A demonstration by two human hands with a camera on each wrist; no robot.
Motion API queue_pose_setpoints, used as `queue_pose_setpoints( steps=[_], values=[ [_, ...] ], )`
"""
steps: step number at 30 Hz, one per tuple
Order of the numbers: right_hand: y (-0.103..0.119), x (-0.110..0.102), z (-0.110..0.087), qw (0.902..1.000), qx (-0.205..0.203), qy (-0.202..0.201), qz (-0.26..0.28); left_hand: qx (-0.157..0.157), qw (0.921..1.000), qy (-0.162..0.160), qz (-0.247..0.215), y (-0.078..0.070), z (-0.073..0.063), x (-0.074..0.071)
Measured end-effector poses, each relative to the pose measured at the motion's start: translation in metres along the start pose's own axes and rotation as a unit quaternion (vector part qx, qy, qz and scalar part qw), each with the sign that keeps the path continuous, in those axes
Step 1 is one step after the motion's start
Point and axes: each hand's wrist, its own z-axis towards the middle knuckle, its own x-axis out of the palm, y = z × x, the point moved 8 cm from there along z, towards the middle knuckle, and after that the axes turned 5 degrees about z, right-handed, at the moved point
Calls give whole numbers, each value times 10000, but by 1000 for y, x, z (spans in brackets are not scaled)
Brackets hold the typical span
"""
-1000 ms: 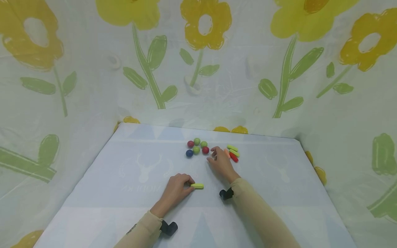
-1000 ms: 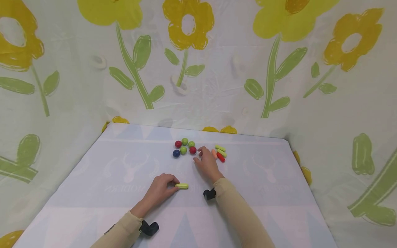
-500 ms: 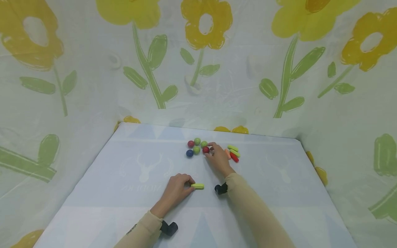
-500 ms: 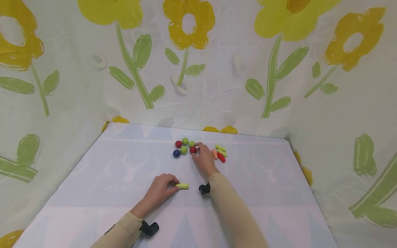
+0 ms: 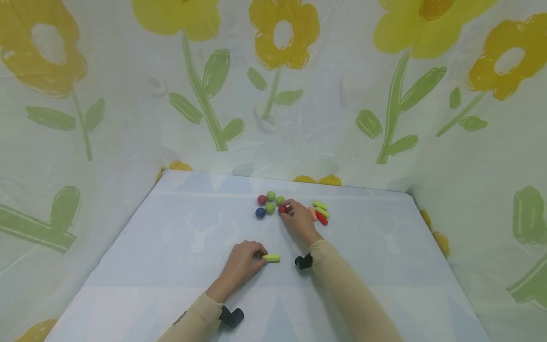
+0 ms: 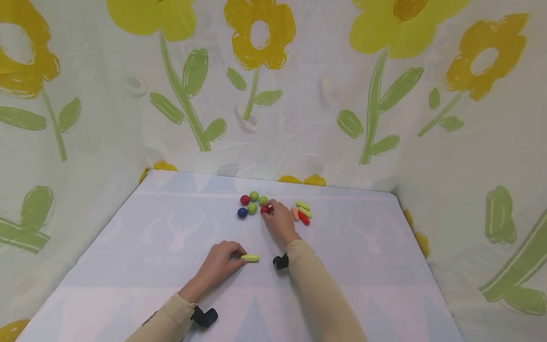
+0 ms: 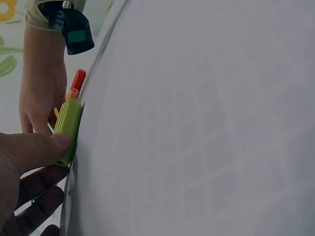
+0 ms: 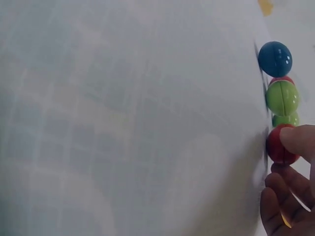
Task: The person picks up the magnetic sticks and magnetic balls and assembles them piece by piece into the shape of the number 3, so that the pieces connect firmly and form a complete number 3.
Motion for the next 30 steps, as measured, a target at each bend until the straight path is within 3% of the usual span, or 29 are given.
queue_pose_setpoints(
  steps=[6,24,30],
  values=[
    [-3,1,-4,9997,49,225,-128,-5,10000,40,-19,-1,1,0],
    [-1,-4,-38,9969,-430,662,-21,-62,10000,34,-16,2,-1,2],
    [-5,-4,-47,9961,-400,791,-41,-69,10000,19,18,2,0,2]
  ],
)
